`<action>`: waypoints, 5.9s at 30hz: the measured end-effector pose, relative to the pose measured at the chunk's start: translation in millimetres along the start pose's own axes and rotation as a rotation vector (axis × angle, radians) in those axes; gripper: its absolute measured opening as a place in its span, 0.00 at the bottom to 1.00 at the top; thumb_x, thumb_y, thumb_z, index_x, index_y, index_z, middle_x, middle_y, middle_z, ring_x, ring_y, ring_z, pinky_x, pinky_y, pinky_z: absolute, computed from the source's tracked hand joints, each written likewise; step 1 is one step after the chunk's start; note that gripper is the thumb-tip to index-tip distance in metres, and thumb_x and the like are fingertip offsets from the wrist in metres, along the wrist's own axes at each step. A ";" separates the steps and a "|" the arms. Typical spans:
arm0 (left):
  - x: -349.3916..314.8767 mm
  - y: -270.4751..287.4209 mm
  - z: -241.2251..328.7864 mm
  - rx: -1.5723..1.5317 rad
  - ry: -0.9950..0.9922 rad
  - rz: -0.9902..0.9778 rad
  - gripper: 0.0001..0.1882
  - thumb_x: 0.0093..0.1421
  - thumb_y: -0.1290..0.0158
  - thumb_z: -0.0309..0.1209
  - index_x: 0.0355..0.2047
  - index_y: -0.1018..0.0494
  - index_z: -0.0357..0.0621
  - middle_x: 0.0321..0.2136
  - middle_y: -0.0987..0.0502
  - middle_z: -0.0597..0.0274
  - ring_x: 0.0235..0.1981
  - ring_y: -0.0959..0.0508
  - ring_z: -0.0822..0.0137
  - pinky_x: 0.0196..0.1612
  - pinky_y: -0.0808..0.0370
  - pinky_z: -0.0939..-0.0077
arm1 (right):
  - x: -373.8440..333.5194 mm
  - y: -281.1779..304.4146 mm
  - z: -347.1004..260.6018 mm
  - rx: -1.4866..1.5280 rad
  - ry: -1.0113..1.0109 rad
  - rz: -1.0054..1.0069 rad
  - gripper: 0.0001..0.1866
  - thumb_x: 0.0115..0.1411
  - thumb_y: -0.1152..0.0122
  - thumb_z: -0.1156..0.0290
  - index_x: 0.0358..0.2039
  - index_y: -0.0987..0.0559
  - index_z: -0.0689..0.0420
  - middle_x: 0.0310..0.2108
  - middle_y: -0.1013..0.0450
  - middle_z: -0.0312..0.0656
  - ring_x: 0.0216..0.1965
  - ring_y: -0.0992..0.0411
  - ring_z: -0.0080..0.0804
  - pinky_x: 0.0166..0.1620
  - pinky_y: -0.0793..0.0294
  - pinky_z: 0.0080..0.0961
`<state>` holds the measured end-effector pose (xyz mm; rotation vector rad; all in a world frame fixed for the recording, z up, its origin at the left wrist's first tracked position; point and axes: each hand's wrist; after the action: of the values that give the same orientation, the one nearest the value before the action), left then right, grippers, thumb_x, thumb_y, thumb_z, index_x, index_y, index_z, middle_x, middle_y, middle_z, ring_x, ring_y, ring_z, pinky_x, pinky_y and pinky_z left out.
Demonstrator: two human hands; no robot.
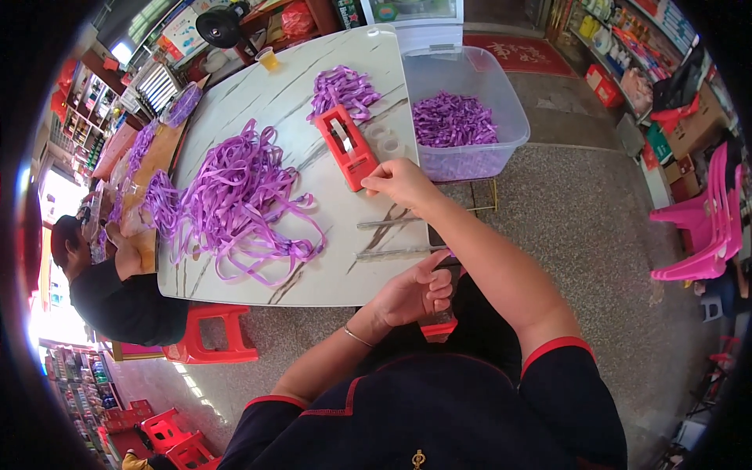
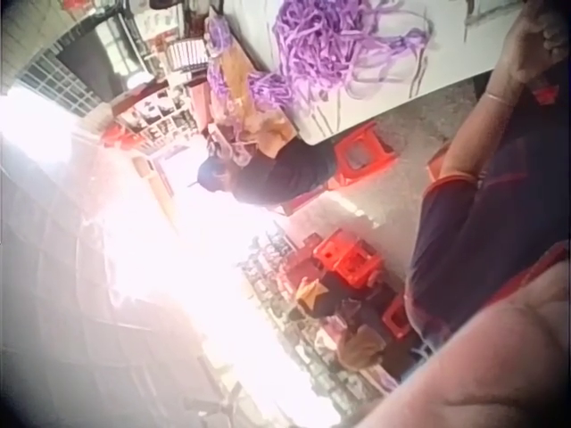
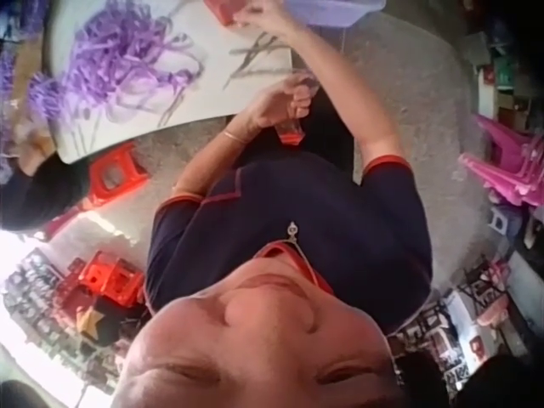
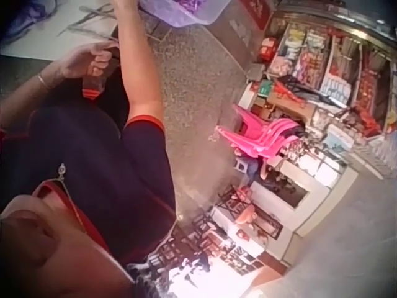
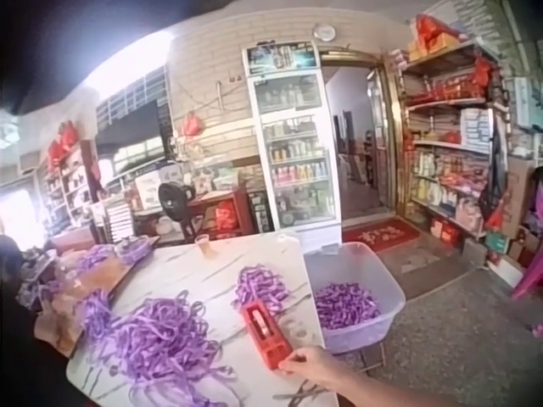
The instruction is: Bundling purple plastic strips using a metal rod jig on a table.
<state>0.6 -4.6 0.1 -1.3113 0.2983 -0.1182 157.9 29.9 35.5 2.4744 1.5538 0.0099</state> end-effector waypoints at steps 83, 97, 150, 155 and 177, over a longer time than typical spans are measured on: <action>1.9 -6.8 -2.1 0.066 -0.038 0.007 0.29 0.51 0.52 0.29 0.55 0.45 0.47 0.22 0.43 0.71 0.23 0.41 0.76 0.32 0.39 0.81 | -89.2 13.8 152.9 1.352 -0.152 -0.305 0.11 0.61 0.51 0.61 0.37 0.28 0.54 0.25 0.30 0.32 0.20 0.33 0.15 0.22 0.35 0.10; 0.2 -5.5 -3.4 0.025 -0.053 0.008 0.28 0.51 0.53 0.28 0.55 0.43 0.52 0.22 0.43 0.70 0.24 0.41 0.75 0.32 0.39 0.79 | -106.7 50.9 112.7 1.018 -0.369 -0.148 0.09 0.56 0.43 0.65 0.34 0.27 0.54 0.31 0.28 0.34 0.32 0.28 0.23 0.36 0.28 0.20; 0.9 1.1 -1.8 0.035 -0.044 -0.010 0.33 0.52 0.57 0.26 0.59 0.53 0.47 0.22 0.41 0.68 0.24 0.38 0.74 0.32 0.36 0.78 | -105.1 18.2 126.7 1.013 -0.465 0.188 0.17 0.60 0.51 0.54 0.32 0.26 0.56 0.26 0.28 0.34 0.27 0.29 0.23 0.30 0.29 0.21; 1.8 -5.2 -2.7 0.036 -0.051 0.032 0.29 0.51 0.56 0.25 0.56 0.45 0.49 0.21 0.43 0.68 0.23 0.41 0.73 0.31 0.39 0.79 | -130.6 52.7 100.5 0.473 -0.357 0.324 0.22 0.58 0.51 0.49 0.25 0.25 0.56 0.21 0.29 0.34 0.26 0.31 0.24 0.27 0.34 0.23; 0.7 -4.6 -1.7 0.057 -0.053 0.022 0.31 0.51 0.57 0.25 0.57 0.49 0.48 0.22 0.41 0.67 0.24 0.39 0.73 0.32 0.38 0.78 | -121.8 59.7 17.9 -0.773 -0.099 0.145 0.12 0.52 0.46 0.60 0.22 0.24 0.55 0.22 0.27 0.41 0.27 0.28 0.41 0.29 0.32 0.35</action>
<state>1.2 -7.5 4.0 -1.2524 0.2624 -0.0725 159.4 -106.7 42.7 1.9164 1.0451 0.4200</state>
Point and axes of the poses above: each hand's wrist, its own x-axis towards the middle knuckle, its own y-axis out of the back of the hand, z = x × y
